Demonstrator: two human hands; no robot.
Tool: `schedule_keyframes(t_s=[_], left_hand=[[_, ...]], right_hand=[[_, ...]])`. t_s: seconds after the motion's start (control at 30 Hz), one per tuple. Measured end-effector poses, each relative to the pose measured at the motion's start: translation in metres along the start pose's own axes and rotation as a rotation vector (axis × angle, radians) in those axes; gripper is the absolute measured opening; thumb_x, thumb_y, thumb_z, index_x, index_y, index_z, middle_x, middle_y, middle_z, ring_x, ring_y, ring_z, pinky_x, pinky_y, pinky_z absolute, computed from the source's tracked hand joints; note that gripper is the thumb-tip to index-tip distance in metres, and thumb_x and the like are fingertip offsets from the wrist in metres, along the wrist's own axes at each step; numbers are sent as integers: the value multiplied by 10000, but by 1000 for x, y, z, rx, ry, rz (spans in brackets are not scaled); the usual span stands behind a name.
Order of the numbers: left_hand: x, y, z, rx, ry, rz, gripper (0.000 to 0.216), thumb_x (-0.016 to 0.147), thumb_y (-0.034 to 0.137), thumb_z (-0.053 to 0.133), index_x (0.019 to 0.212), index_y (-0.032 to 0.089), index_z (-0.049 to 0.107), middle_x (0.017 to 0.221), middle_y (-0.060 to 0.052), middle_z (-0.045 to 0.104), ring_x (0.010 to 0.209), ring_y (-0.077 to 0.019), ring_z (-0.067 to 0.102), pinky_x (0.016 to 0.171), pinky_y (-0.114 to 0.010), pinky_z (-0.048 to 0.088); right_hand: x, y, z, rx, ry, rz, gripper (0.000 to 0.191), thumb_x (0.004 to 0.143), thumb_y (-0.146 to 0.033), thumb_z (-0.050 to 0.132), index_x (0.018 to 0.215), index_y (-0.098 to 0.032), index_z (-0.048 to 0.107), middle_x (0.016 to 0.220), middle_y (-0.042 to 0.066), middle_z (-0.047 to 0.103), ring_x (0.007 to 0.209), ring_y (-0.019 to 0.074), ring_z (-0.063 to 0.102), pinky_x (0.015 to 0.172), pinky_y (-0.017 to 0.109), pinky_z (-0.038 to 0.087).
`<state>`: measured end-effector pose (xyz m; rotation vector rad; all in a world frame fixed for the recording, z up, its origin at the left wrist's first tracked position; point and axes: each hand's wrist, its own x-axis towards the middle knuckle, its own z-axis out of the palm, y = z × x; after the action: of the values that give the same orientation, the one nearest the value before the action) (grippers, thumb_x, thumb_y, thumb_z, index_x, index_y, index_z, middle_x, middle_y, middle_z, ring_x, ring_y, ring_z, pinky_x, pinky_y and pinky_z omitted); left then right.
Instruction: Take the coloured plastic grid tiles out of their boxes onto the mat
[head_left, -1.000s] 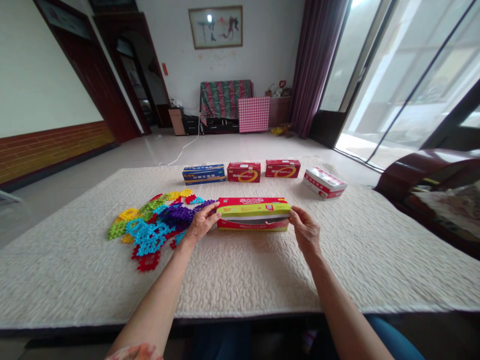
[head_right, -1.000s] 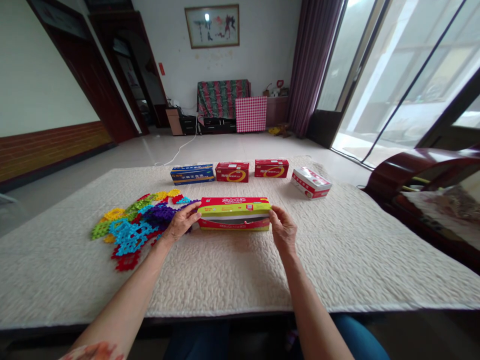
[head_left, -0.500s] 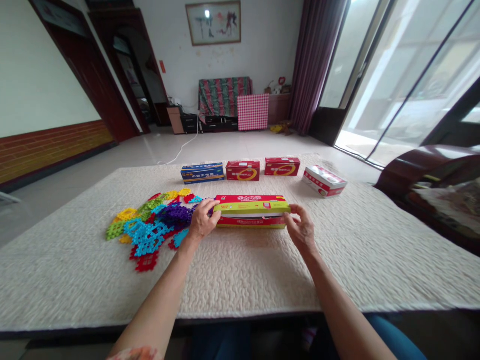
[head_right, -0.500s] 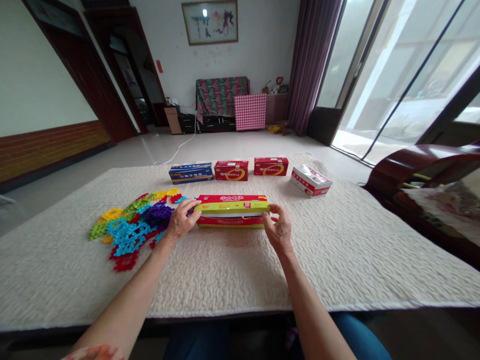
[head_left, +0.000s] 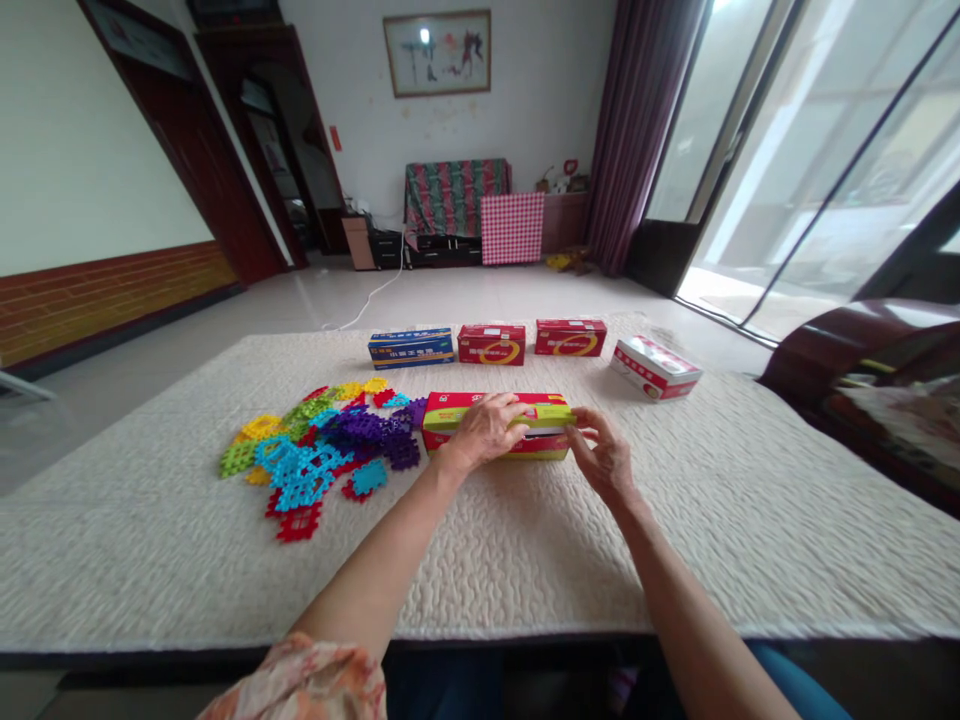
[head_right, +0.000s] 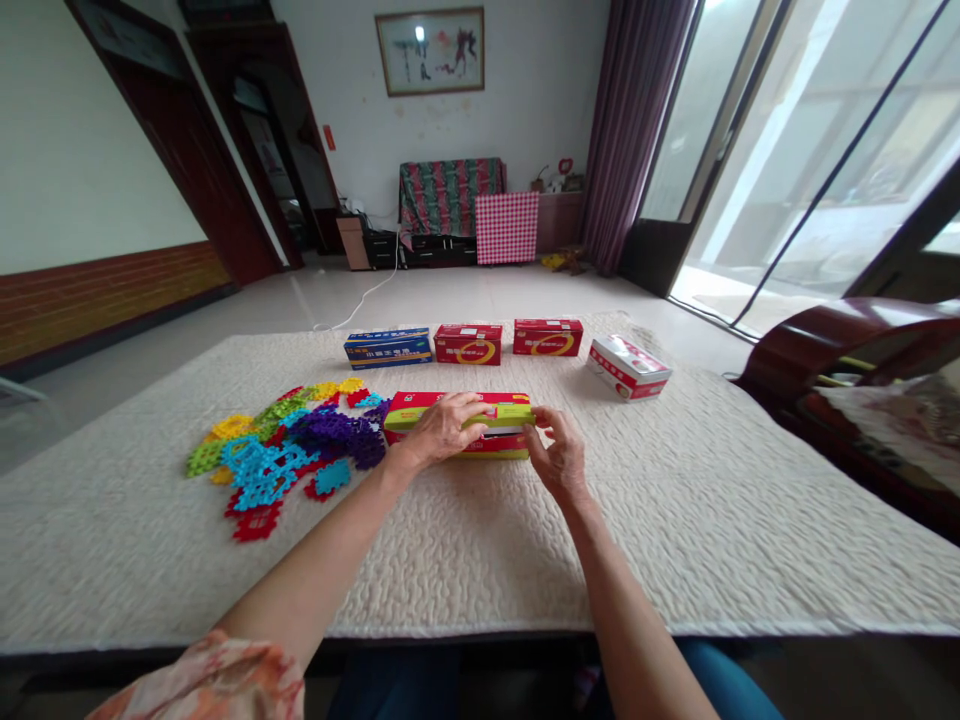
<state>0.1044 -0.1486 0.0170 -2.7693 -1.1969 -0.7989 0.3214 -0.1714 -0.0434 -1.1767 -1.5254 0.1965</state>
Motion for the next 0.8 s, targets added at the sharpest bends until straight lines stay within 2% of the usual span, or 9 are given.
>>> schedule_keyframes(t_s=[0.13, 0.23, 0.4, 0.57, 0.8], left_hand=[[11, 6, 7, 84, -45, 24, 300, 894, 303, 552, 1169, 228, 648, 1156, -82, 643, 1079, -235, 581, 955, -387, 453], [10, 4, 11, 115, -44, 32, 292, 913, 265, 517, 1169, 237, 652, 1143, -74, 644, 1060, -222, 581, 947, -369, 445], [9, 3, 15, 100, -20, -13, 290, 909, 264, 523, 1163, 273, 661, 1127, -74, 642, 1060, -224, 570, 943, -384, 440], [6, 3, 12, 109, -23, 45, 280, 924, 287, 495, 1129, 251, 681, 1140, -83, 631, 1074, -217, 572, 964, -386, 441], [-8, 4, 18, 148, -12, 75, 331, 948, 375, 449, 1158, 244, 670, 1225, -109, 600, 1158, -249, 536, 979, -421, 445]], right_hand=[[-3, -4, 0, -90, 8, -172, 265, 834, -306, 578, 1085, -222, 569, 964, 71, 633, 882, 219, 627, 796, 400, 530], [-4, -3, 2, -104, 42, -213, 278, 835, -273, 573, 1107, -219, 558, 973, 75, 623, 898, 223, 619, 816, 390, 521], [-5, 0, 4, -105, 57, -191, 283, 827, -284, 582, 1103, -231, 548, 941, 60, 612, 862, 217, 617, 806, 391, 529], [-7, -1, 5, -77, 64, -152, 283, 823, -302, 586, 1097, -240, 555, 939, 55, 592, 855, 216, 603, 773, 406, 546], [-16, 4, 16, 64, 14, -35, 262, 856, -329, 566, 1105, -247, 556, 1175, 98, 515, 1032, 237, 575, 722, 381, 582]])
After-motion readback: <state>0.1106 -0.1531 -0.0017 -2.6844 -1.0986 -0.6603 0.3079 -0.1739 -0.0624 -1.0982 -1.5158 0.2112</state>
